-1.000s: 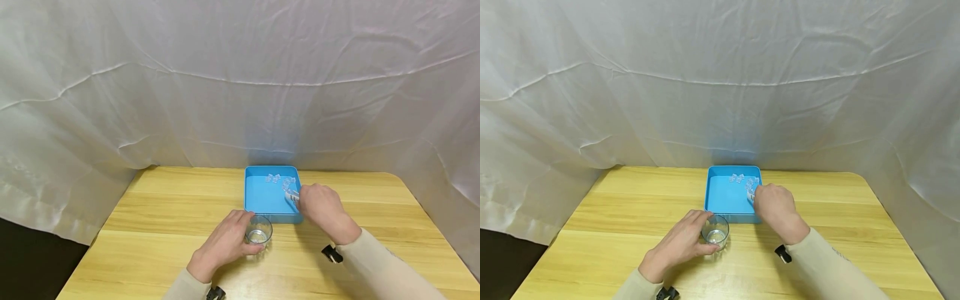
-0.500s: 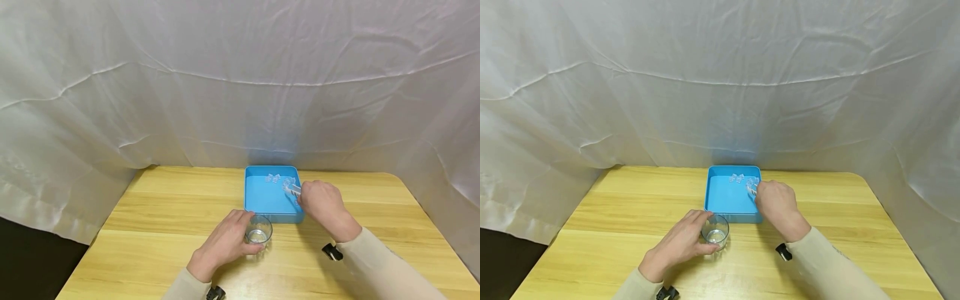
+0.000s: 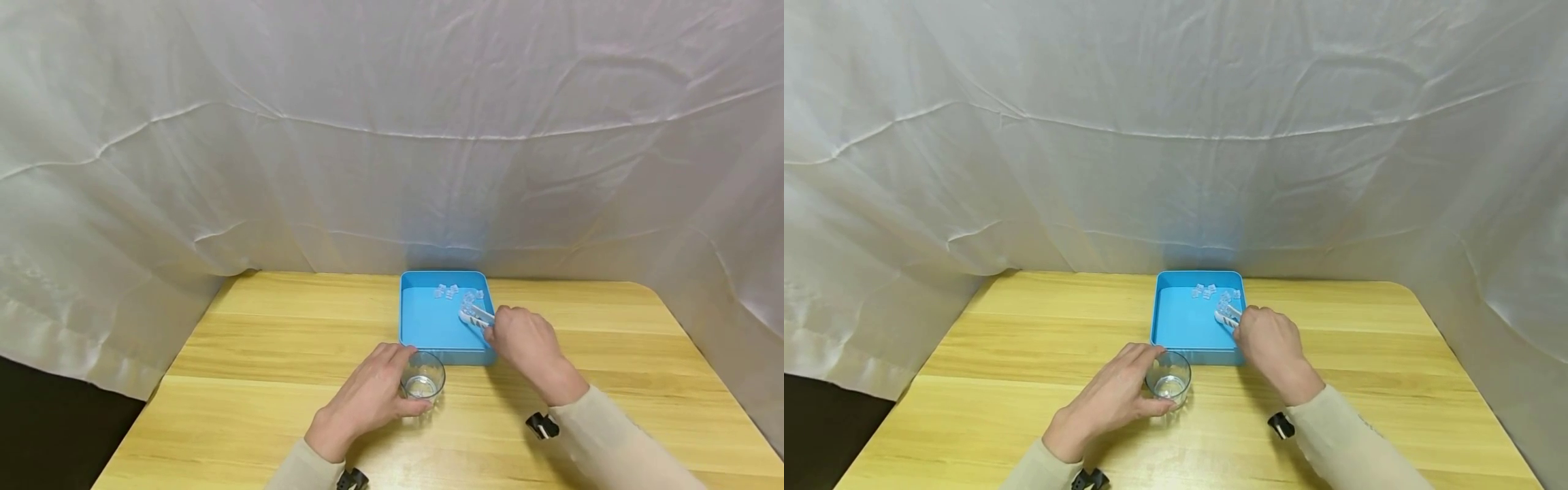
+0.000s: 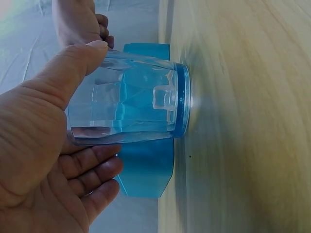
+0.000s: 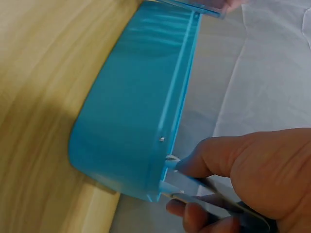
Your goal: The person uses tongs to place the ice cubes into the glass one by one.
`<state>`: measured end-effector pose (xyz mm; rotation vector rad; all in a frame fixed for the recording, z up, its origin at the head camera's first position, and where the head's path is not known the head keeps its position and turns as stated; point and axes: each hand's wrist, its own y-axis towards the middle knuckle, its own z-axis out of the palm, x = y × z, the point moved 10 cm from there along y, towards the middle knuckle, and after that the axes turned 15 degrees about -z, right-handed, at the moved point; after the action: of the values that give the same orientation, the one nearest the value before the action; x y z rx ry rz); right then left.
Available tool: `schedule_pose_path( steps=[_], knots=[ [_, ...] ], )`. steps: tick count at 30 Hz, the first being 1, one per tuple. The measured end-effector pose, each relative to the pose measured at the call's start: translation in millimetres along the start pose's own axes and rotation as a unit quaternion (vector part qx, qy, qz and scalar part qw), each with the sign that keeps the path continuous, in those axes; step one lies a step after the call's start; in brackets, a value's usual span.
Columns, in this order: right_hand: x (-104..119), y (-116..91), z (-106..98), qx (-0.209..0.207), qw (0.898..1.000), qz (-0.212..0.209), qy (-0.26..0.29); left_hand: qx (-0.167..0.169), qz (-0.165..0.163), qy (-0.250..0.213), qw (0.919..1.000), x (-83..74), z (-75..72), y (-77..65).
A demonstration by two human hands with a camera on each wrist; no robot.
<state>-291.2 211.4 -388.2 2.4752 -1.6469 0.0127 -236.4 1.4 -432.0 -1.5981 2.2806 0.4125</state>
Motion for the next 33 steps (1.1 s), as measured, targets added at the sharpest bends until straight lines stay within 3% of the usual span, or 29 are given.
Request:
schedule_pose_path(
  steps=[13, 33],
  knots=[
    [2, -11, -4, -0.080, 0.996, -0.020, -0.030, 0.002, 0.000, -0.002, 1.0000, 0.1, 0.4, 0.1],
    [5, -14, 5, -0.150, 0.985, -0.080, -0.028, 0.005, -0.003, -0.008, 1.0000, 0.8, 0.5, 0.5]
  ],
)
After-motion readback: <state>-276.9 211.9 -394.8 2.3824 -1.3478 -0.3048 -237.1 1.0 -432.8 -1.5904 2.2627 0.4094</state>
